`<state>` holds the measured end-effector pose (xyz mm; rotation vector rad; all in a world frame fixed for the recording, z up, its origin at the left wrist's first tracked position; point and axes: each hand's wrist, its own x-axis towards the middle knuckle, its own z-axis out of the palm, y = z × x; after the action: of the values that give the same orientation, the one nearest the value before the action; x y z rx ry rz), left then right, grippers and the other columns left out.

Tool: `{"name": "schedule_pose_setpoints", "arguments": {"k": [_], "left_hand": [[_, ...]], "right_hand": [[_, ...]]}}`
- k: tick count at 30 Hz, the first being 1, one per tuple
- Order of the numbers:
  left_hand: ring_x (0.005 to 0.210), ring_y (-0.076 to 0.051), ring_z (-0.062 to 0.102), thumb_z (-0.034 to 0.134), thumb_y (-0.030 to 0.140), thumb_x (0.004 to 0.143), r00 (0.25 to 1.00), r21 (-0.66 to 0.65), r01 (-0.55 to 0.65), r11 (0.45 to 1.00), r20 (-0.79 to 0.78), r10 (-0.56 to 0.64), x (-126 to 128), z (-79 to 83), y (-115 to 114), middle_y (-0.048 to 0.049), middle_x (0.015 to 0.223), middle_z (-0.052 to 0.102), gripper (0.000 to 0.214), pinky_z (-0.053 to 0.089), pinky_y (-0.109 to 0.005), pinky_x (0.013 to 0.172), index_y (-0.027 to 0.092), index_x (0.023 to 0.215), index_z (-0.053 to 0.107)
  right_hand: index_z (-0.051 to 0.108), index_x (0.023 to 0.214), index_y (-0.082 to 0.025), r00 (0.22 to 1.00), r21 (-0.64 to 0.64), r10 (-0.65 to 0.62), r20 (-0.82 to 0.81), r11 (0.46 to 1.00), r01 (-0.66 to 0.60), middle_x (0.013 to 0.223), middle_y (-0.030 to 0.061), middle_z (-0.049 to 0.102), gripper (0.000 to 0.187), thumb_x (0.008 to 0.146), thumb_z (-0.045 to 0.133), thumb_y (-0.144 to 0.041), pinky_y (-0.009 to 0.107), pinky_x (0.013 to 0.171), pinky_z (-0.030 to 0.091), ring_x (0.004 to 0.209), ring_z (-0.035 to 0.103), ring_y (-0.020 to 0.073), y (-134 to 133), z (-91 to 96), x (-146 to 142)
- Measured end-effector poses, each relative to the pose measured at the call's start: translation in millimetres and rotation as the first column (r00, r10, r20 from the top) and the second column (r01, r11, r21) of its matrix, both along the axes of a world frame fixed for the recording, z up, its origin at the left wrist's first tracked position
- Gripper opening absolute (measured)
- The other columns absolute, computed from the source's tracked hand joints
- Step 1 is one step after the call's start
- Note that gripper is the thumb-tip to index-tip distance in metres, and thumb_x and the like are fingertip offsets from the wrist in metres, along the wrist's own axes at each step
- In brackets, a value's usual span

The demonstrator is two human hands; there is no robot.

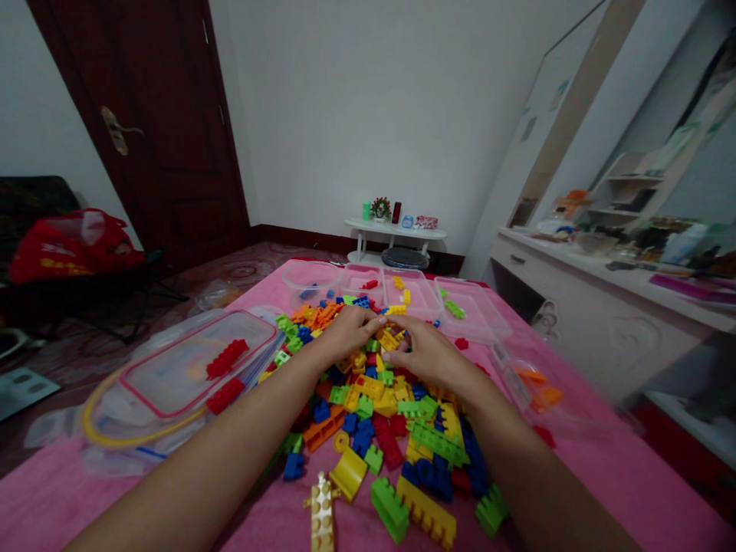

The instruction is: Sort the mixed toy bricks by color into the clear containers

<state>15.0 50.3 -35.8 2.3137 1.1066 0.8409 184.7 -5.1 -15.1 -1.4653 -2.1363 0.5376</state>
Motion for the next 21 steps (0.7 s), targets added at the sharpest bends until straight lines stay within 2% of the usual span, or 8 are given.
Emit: {"name": "schedule_pose_setpoints", "arguments": {"k": [3, 5, 9, 11, 13, 16, 19, 21], "left_hand": [[0.062, -0.013, 0.054, 0.038, 0.043, 0.088, 0.997, -0.034, 0.008, 0.999, 0.079, -0.006, -3.4, -0.3, 3.3, -0.0017, 0.065, 0.063, 0.045, 0.035, -0.022, 0.057, 0.013, 0.068, 0.065], [0.065, -0.015, 0.058, 0.038, 0.046, 0.087, 0.989, -0.093, 0.015, 0.996, 0.147, -0.001, -5.6, -3.3, 7.2, -0.0035, 0.069, 0.065, 0.047, 0.039, -0.023, 0.06, 0.012, 0.07, 0.065], [0.072, -0.018, 0.062, 0.04, 0.053, 0.085, 0.956, -0.261, 0.031, 0.965, 0.29, 0.048, -8.0, -8.5, 14.6, -0.0088, 0.075, 0.069, 0.052, 0.046, -0.027, 0.067, 0.01, 0.078, 0.067], [0.075, -0.019, 0.064, 0.042, 0.055, 0.083, 0.934, -0.335, 0.067, 0.94, 0.353, 0.059, -9.3, -6.5, 16.5, -0.0114, 0.079, 0.07, 0.052, 0.047, -0.029, 0.071, 0.009, 0.082, 0.067], [0.076, -0.02, 0.064, 0.047, 0.057, 0.08, 0.913, -0.368, 0.112, 0.923, 0.404, 0.05, -12.2, -0.3, 16.5, -0.0124, 0.08, 0.07, 0.053, 0.048, -0.031, 0.073, 0.008, 0.081, 0.067], [0.077, -0.019, 0.063, 0.054, 0.059, 0.076, 0.889, -0.366, 0.142, 0.92, 0.456, 0.045, -19.9, 13.3, 13.6, -0.0121, 0.08, 0.07, 0.053, 0.048, -0.03, 0.073, 0.008, 0.075, 0.067], [0.076, -0.018, 0.062, 0.058, 0.058, 0.074, 0.876, -0.351, 0.122, 0.928, 0.478, 0.065, -27.7, 23.6, 11.1, -0.0114, 0.08, 0.069, 0.051, 0.047, -0.029, 0.072, 0.008, 0.076, 0.067], [0.076, -0.017, 0.062, 0.06, 0.055, 0.074, 0.87, -0.349, 0.103, 0.931, 0.485, 0.086, -30.4, 25.5, 11.6, -0.0114, 0.08, 0.069, 0.048, 0.047, -0.029, 0.072, 0.007, 0.077, 0.067]], "right_hand": [[0.065, 0.098, -0.019, 0.992, 0.118, -0.045, 0.115, 0.993, 0.031, 0.083, 0.0027, 0.064, 0.028, 0.07, 0.068, -0.026, 0.027, 0.066, 0.04, 0.073, 0.057, 0.016, -12.3, 10.3, -11.9], [0.067, 0.089, -0.021, 0.99, 0.153, 0.039, 0.137, 0.986, -0.06, 0.09, 0.003, 0.065, 0.018, 0.072, 0.067, -0.025, 0.03, 0.075, 0.041, 0.083, 0.058, 0.0177, -23.0, 12.4, -24.3], [0.064, 0.108, -0.024, 0.913, 0.175, 0.363, 0.184, 0.902, -0.394, 0.112, 0.003, 0.06, 0.035, 0.073, 0.068, -0.022, 0.032, 0.096, 0.035, 0.11, 0.049, 0.0195, -43.7, 6.0, -47.5], [0.062, 0.113, -0.025, 0.866, 0.158, 0.434, 0.25, 0.864, -0.478, 0.119, 0.0044, 0.055, 0.041, 0.073, 0.068, -0.022, 0.033, 0.099, 0.032, 0.116, 0.044, 0.0205, -48.7, 2.1, -52.4], [0.066, 0.105, -0.023, 0.853, 0.146, 0.411, 0.322, 0.869, -0.474, 0.116, 0.0055, 0.055, 0.03, 0.075, 0.066, -0.021, 0.034, 0.097, 0.032, 0.112, 0.045, 0.021, -48.9, 1.0, -52.0], [0.068, 0.082, -0.018, 0.862, 0.134, 0.297, 0.41, 0.916, -0.379, 0.097, 0.0063, 0.06, 0.008, 0.078, 0.061, -0.02, 0.034, 0.089, 0.035, 0.097, 0.05, 0.0203, -45.0, 5.1, -47.8], [0.065, 0.073, -0.018, 0.871, 0.135, 0.216, 0.442, 0.944, -0.302, 0.083, 0.0054, 0.061, 0.008, 0.078, 0.059, -0.016, 0.033, 0.082, 0.035, 0.086, 0.051, 0.0192, -43.8, 9.1, -49.9], [0.065, 0.079, -0.019, 0.866, 0.133, 0.276, 0.417, 0.924, -0.359, 0.085, 0.0041, 0.062, 0.009, 0.077, 0.058, -0.014, 0.032, 0.081, 0.034, 0.087, 0.051, 0.0185, -46.5, 7.2, -56.8]]}}
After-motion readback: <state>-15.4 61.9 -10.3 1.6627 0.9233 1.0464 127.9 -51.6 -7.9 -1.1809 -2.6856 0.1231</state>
